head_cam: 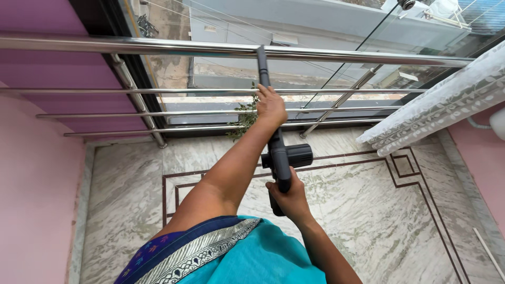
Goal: The person uses a handheld vacuum cleaner to clean the metal railing of a balcony. They move the vacuum nozzle along the top and sides of the railing, systematically removing dust and debris from the surface.
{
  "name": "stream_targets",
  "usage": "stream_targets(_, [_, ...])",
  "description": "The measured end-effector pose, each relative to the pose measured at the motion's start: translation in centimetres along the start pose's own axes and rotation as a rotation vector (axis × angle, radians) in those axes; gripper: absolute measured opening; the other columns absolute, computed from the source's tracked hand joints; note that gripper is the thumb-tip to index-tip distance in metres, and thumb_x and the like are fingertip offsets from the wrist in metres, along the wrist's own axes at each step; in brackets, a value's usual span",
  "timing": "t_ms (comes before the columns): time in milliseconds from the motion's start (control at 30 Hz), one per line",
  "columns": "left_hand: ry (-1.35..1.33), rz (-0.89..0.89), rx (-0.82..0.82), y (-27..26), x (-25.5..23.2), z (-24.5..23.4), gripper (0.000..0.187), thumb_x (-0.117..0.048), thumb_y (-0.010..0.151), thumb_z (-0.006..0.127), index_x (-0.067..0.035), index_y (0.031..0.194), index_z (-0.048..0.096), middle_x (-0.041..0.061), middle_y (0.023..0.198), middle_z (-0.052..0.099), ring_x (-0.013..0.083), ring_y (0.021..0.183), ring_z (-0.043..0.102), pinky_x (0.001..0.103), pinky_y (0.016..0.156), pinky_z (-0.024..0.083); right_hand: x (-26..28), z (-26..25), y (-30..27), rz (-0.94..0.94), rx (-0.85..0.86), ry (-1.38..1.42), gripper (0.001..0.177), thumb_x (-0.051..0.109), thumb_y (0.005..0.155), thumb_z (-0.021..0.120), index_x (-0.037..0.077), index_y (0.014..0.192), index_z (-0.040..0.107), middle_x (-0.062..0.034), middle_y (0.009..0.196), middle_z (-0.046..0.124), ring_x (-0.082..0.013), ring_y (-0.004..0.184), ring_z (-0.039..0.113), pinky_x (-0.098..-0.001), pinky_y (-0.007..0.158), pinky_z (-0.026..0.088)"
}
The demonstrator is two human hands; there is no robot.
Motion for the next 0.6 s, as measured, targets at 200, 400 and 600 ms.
stream_targets(200, [0.004, 0.036, -0.117, 0.9, 5.2, -2.8, 0.092, -0.013, 0.082, 0.074, 0.018, 0.152, 0.022, 0.044, 0.158, 0.014, 0.0521, 0.143, 0.032, 0.042, 0.116, 0.043, 2.6, 4.7, 0.4, -0.097, 0.039, 0.014, 0.036, 0.010, 0.083, 0.082, 0.004, 0.109, 0.057, -0.0022, 0.075, 0.061, -0.0102, 0.069, 0.057, -0.0297, 0.064, 0.052])
stream_targets(400, [-0.047, -0.066, -0.088, -0.5, 9.3, -6.9, 0.091, -0.011, 0.084, 0.073, 0.015, 0.153, 0.020, 0.041, 0.159, 0.012, 0.0495, 0.145, 0.030, 0.040, 0.109, 0.048, 5.0, 7.1, 0.5, -0.209, 0.068, 0.029, 0.036, 0.009, 0.084, 0.083, 0.003, 0.110, 0.059, -0.0032, 0.083, 0.061, -0.0116, 0.075, 0.055, -0.0313, 0.066, 0.051])
stream_targets(600, [-0.094, -0.020, 0.055, -2.8, 5.0, -4.4, 0.098, -0.014, 0.079, 0.077, 0.011, 0.152, 0.016, 0.038, 0.158, 0.006, 0.0508, 0.147, 0.020, 0.041, 0.110, 0.044, 2.5, 4.7, -1.6, 0.053, -0.014, -0.082, 0.039, 0.011, 0.081, 0.082, 0.006, 0.112, 0.061, -0.0035, 0.072, 0.061, -0.0110, 0.066, 0.054, -0.0309, 0.061, 0.050])
Point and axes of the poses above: each hand's wrist, its own y-axis towards the middle knuckle, its own z-axis out of the palm, x = y × z, the point moved 8 cm from there along y, towards the middle knuckle
